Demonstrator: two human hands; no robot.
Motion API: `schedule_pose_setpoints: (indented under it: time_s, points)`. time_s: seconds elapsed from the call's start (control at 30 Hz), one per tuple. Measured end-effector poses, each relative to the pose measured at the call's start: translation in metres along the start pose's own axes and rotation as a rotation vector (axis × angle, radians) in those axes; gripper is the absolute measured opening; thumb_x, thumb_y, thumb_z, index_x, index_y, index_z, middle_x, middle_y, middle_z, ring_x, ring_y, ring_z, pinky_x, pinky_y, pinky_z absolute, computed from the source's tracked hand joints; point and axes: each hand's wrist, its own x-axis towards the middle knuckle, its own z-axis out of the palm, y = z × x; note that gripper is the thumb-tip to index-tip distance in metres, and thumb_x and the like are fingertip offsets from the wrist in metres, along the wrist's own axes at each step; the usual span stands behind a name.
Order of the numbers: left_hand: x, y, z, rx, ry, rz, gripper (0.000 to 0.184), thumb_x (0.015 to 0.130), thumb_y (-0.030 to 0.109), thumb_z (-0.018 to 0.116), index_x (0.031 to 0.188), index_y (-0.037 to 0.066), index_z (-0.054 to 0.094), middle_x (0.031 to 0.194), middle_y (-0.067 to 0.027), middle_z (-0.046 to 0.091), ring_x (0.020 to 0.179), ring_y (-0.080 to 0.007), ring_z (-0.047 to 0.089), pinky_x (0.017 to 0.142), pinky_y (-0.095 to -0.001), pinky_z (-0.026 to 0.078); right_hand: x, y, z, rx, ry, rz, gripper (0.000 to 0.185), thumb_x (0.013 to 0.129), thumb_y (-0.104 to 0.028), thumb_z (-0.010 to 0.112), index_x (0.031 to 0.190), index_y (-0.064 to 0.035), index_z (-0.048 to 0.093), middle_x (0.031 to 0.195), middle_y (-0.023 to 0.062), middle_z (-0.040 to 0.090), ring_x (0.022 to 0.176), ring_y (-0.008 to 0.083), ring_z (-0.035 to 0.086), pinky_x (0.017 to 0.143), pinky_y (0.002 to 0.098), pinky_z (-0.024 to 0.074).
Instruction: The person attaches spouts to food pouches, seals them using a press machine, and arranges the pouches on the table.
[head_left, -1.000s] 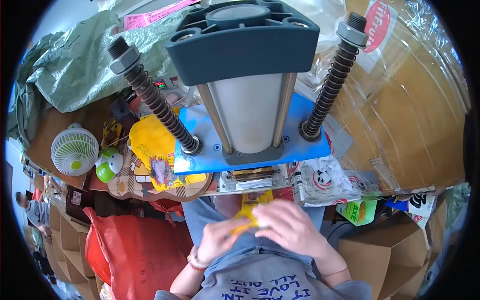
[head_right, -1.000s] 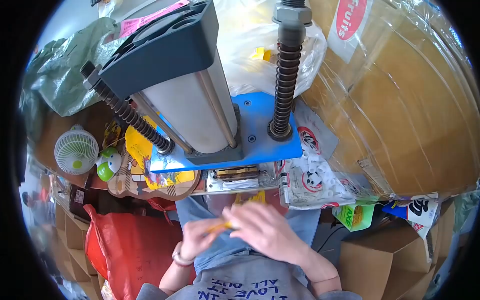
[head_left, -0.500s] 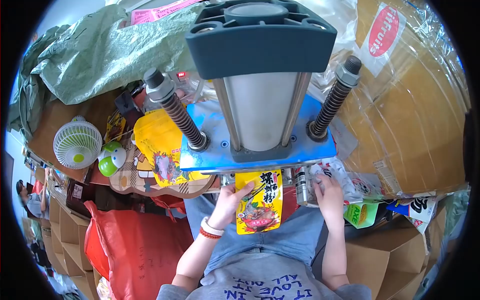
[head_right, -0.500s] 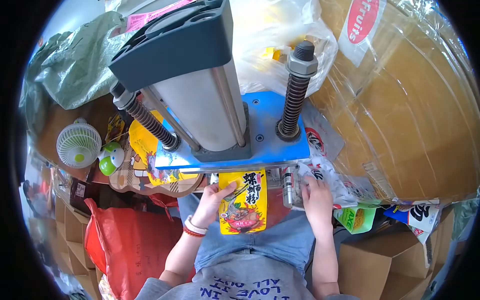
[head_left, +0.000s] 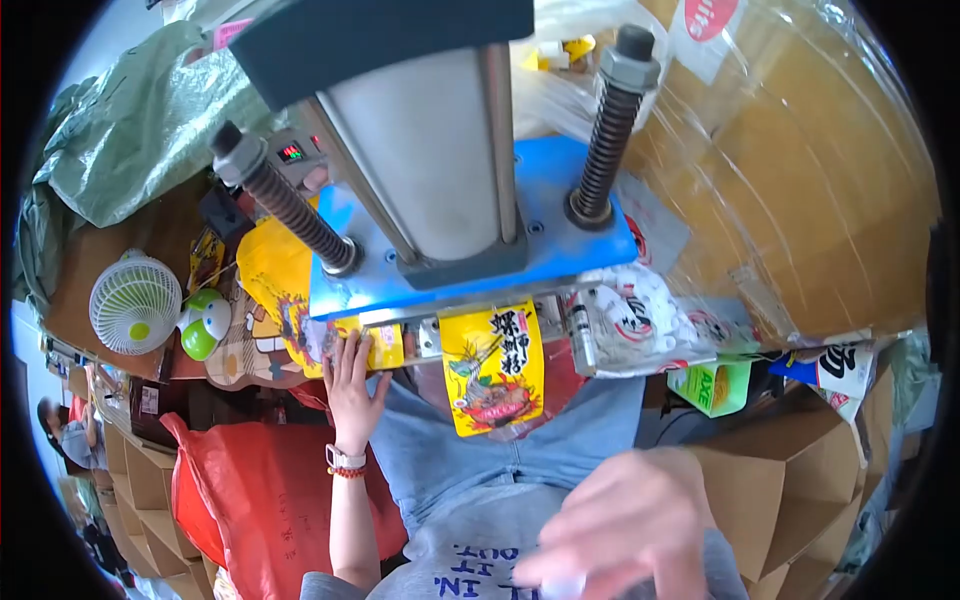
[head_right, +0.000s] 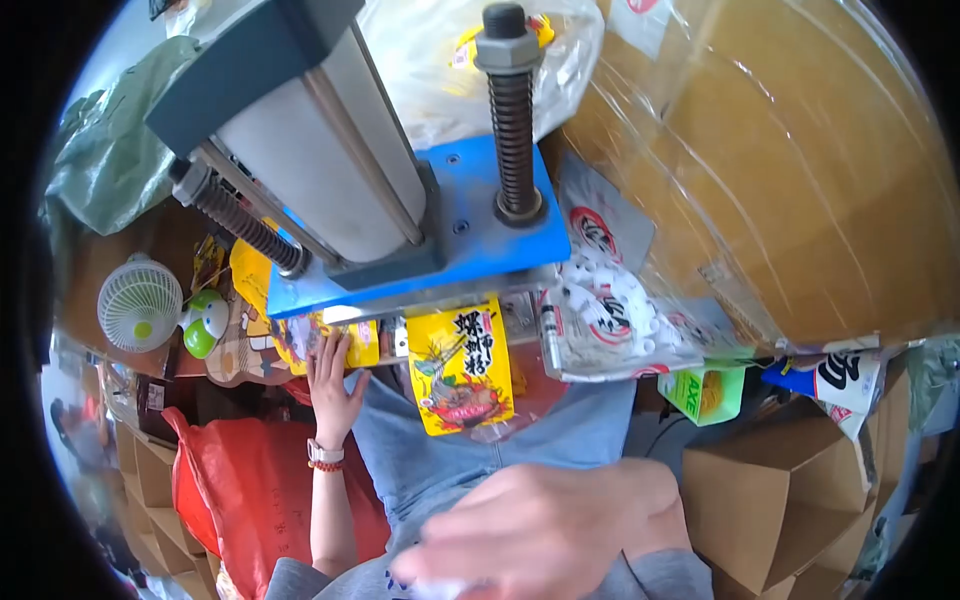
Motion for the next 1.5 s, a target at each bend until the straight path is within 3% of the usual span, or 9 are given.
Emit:
schedule_pose_setpoints:
  time_s: [0.27,0.43,0.6,0.67,0.87,1.0,1.13,1.33,1.5]
  points:
    - [-0.003,-0.004,0.007,0.039,0.063,0.016,0.058,0.09,0.023,0.07,0.144,0.012,0.05,0.154,-0.0114,0.044,0.145,-0.0319,0.036,0.12,-0.0498,0.022,0.013,0.0,0.022,0.085,0.023,-0.213,0.067,0.075,0.001,0.076,0.125,-0.0418,0.063,0.087,0.0114,0.062,0.052,0.0108,0.051,0.041,0.0202,0.0397]
    - [-0.003,-0.006,-0.005,-0.05,0.166,0.083,0.051,0.072,-0.005,0.067,0.122,0.008,0.067,0.127,-0.0088,0.067,0.124,-0.03,0.059,0.108,-0.0458,0.044,-0.017,0.012,0.014,0.275,0.182,0.024,0.026,0.083,-0.014,0.079,0.103,0.0012,0.071,0.099,0.0189,0.071,0.083,0.0296,0.072,0.072,0.0348,0.0602]
    - [-0.005,0.005,-0.016,-0.107,0.186,0.063,0.05,0.068,-0.007,0.063,0.114,0.008,0.071,0.12,-0.008,0.07,0.117,-0.028,0.064,0.097,-0.0397,0.052,-0.113,0.104,0.047,0.16,0.533,0.647,0.037,0.077,-0.005,0.082,0.112,-0.0037,0.071,0.109,0.0129,0.072,0.101,0.0263,0.067,0.082,0.0327,0.0576]
    - [-0.009,0.008,-0.024,-0.219,0.173,0.01,0.041,0.071,-0.007,0.065,0.108,0.009,0.074,0.109,-0.008,0.074,0.103,-0.0269,0.07,0.088,-0.0384,0.056,-0.128,0.114,0.059,-0.457,0.335,0.525,0.035,0.074,-0.005,0.083,0.108,-0.0039,0.073,0.105,0.0111,0.073,0.096,0.0253,0.066,0.078,0.0338,0.0557]
    - [-0.016,0.081,-0.077,-0.394,0.211,0.135,0.032,0.067,-0.01,0.067,0.095,0.004,0.074,0.098,-0.009,0.076,0.097,-0.0272,0.073,0.084,-0.0363,0.057,-0.09,0.065,0.047,-0.855,0.469,0.289,0.041,0.065,-0.008,0.088,0.103,-0.0009,0.073,0.103,0.0114,0.072,0.09,0.0258,0.067,0.077,0.0347,0.0575]
    - [-0.016,0.11,-0.093,-0.393,0.15,0.346,0.042,0.063,-0.008,0.064,0.101,0.007,0.074,0.102,-0.0051,0.076,0.097,-0.0227,0.072,0.083,-0.0328,0.059,-0.07,0.077,0.035,-0.822,-0.047,0.166,0.037,0.073,-0.007,0.084,0.108,-0.0028,0.074,0.11,0.0075,0.072,0.095,0.0237,0.068,0.084,0.0352,0.058]
    - [-0.015,0.107,-0.102,-0.757,-0.074,0.413,0.037,0.074,0.001,0.071,0.111,0.005,0.073,0.101,-0.0079,0.076,0.088,-0.0235,0.075,0.074,-0.0321,0.06,-0.07,0.073,0.033,-0.588,0.155,0.136,0.04,0.07,-0.016,0.088,0.106,-0.0053,0.075,0.104,0.006,0.074,0.094,0.0229,0.068,0.085,0.0359,0.0553]
    - [0.001,0.12,-0.007,-1.358,-0.367,-0.508,0.028,0.094,0.023,0.073,0.105,-0.003,0.074,0.094,-0.0036,0.075,0.08,-0.0076,0.066,0.07,-0.0241,0.053,-0.087,0.091,0.013,-0.827,0.48,0.587,0.055,0.075,-0.013,0.085,0.125,-0.0025,0.063,0.12,0.0148,0.066,0.11,0.0321,0.062,0.095,0.0407,0.0488]
    - [0.044,0.119,0.001,-1.783,-0.395,-0.7,0.027,0.094,0.015,0.071,0.109,-0.007,0.069,0.102,-0.0086,0.074,0.087,-0.0116,0.069,0.078,-0.0261,0.054,-0.107,0.091,-0.021,-1.206,0.603,0.75,0.03,0.09,-0.01,0.068,0.118,-0.0011,0.063,0.112,0.0184,0.065,0.106,0.036,0.06,0.094,0.0422,0.0472]
